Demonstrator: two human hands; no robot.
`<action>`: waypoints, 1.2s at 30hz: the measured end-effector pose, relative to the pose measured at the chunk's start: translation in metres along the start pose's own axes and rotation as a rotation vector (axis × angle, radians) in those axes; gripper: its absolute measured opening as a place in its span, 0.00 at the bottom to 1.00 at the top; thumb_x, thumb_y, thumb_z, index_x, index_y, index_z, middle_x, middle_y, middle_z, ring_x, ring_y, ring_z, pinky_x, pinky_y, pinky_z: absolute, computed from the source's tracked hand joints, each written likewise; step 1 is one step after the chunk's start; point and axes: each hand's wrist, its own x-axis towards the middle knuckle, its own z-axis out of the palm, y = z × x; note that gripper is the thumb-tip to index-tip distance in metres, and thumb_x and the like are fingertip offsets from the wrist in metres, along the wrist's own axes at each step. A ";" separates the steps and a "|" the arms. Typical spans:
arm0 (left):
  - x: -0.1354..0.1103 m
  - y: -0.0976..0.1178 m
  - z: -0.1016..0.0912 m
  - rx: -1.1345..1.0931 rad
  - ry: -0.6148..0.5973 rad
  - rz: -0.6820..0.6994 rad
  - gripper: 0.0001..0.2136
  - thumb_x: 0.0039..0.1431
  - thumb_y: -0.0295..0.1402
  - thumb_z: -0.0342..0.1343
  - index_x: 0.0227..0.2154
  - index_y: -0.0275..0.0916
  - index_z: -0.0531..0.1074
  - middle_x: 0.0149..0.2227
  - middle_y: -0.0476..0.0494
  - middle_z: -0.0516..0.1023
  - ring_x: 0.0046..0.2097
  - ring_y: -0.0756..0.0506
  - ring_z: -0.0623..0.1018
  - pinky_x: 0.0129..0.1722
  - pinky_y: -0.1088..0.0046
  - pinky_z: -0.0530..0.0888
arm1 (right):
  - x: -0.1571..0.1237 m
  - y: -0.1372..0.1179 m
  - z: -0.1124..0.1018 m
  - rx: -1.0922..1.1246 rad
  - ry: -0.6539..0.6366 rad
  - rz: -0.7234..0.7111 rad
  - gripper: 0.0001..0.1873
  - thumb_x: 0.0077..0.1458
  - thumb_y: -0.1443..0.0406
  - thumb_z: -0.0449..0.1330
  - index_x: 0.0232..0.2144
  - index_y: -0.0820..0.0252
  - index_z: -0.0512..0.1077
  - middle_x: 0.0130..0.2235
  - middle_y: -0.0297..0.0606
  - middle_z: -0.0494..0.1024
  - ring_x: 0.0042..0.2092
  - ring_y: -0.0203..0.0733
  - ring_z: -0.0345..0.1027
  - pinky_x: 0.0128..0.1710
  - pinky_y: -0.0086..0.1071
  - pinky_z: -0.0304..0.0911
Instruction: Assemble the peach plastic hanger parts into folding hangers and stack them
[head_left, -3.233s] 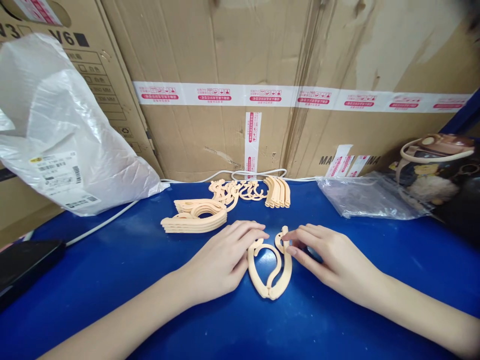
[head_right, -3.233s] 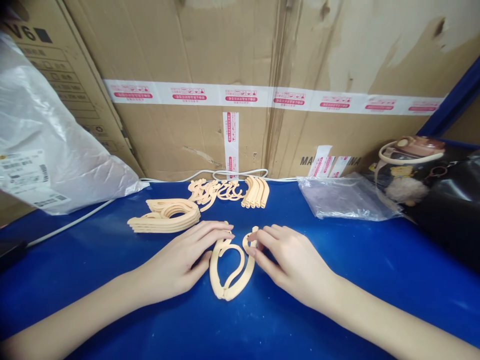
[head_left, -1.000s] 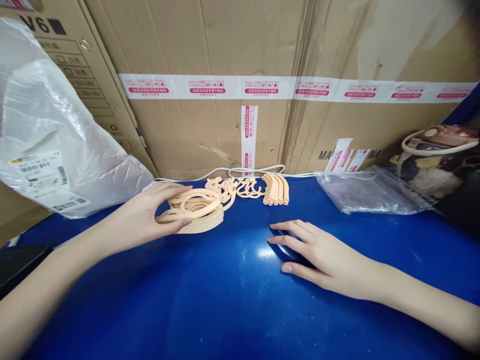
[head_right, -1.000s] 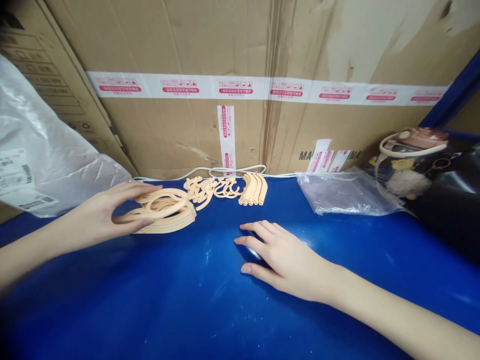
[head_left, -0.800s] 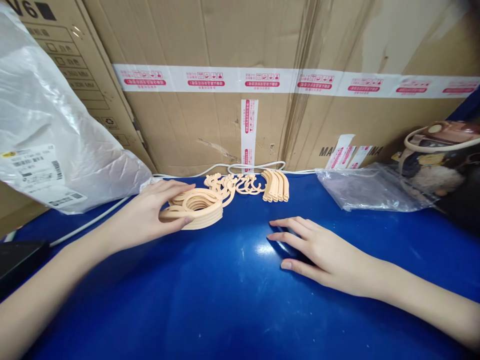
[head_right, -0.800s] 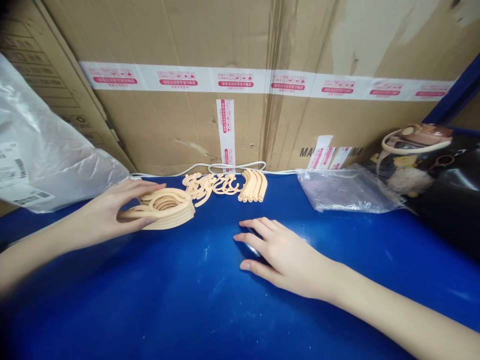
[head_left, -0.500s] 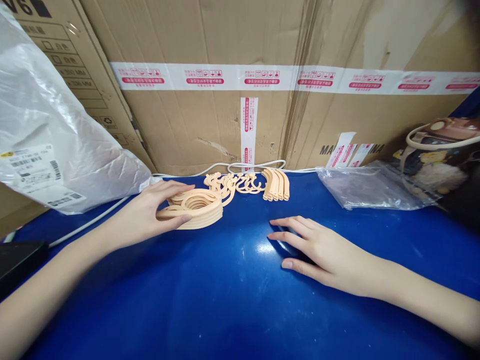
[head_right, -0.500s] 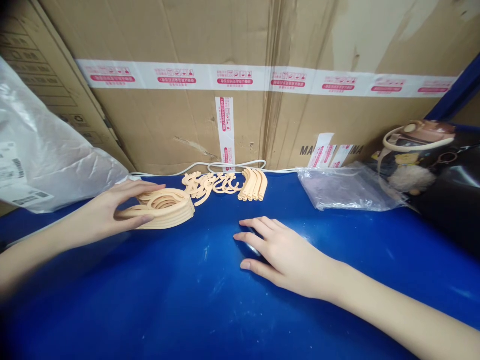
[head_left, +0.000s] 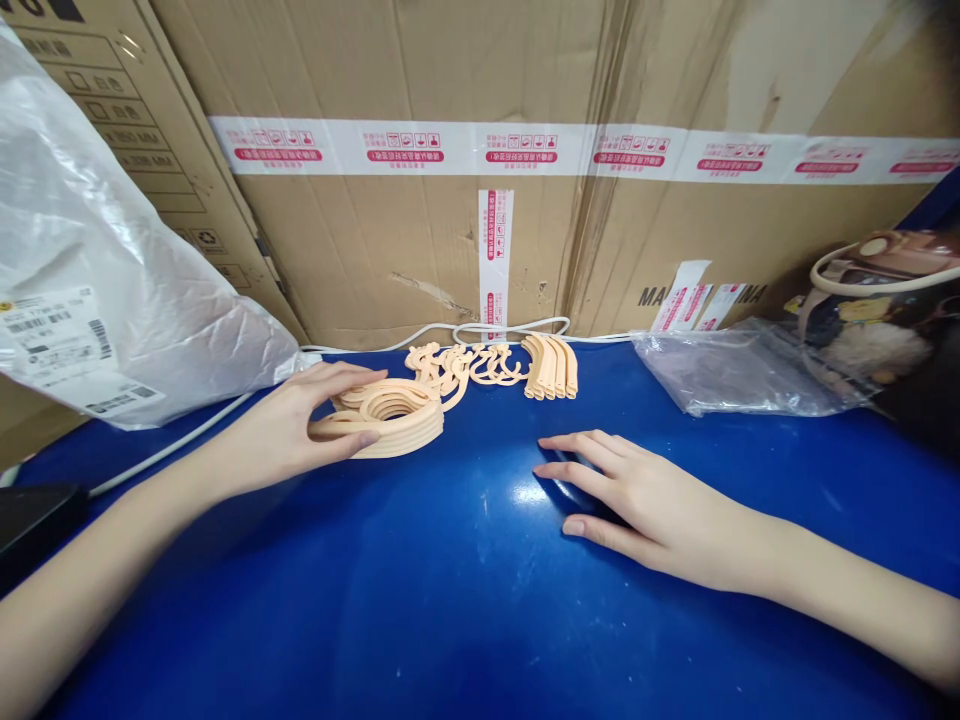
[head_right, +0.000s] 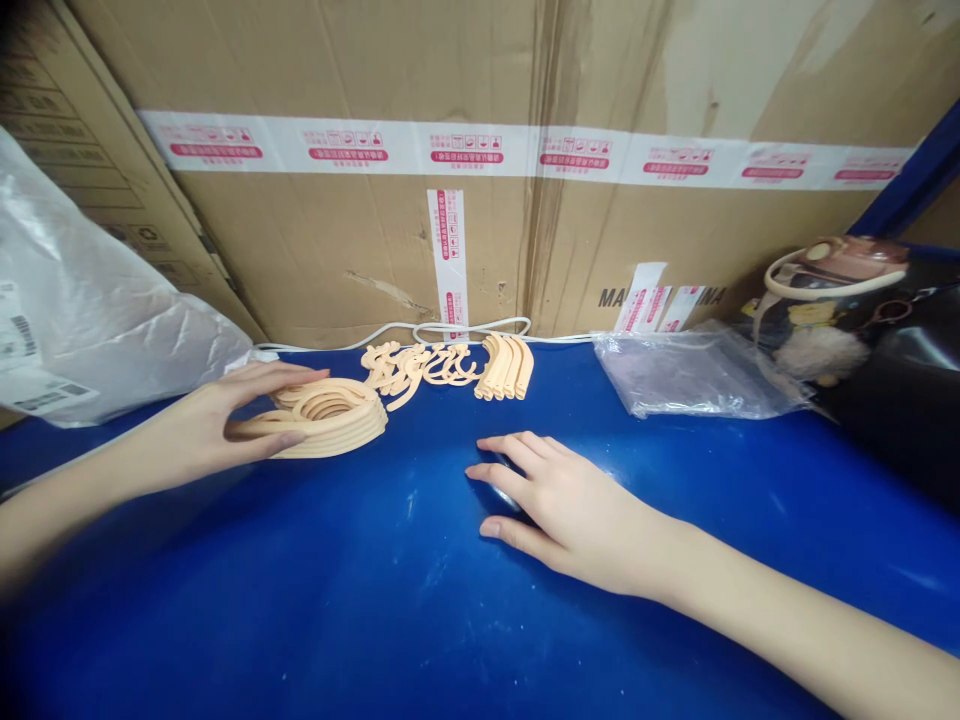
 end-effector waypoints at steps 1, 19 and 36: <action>0.000 0.000 0.000 0.000 -0.002 -0.002 0.28 0.56 0.50 0.51 0.55 0.36 0.66 0.56 0.38 0.69 0.56 0.38 0.68 0.57 0.62 0.62 | 0.000 0.000 0.000 0.003 0.003 -0.002 0.21 0.64 0.56 0.50 0.56 0.56 0.65 0.57 0.47 0.65 0.57 0.50 0.60 0.53 0.46 0.62; 0.000 -0.001 0.002 -0.020 -0.023 -0.022 0.30 0.56 0.52 0.50 0.56 0.38 0.64 0.58 0.39 0.68 0.57 0.37 0.66 0.59 0.60 0.59 | -0.002 0.001 0.000 0.017 0.028 -0.013 0.21 0.64 0.56 0.51 0.56 0.55 0.65 0.57 0.47 0.66 0.56 0.51 0.61 0.52 0.47 0.63; 0.000 0.000 -0.005 -0.071 -0.036 -0.052 0.33 0.57 0.56 0.48 0.60 0.40 0.60 0.62 0.41 0.62 0.62 0.37 0.62 0.61 0.61 0.55 | -0.001 0.000 0.000 0.020 0.024 -0.017 0.21 0.64 0.56 0.51 0.56 0.55 0.65 0.57 0.47 0.66 0.57 0.51 0.61 0.52 0.48 0.63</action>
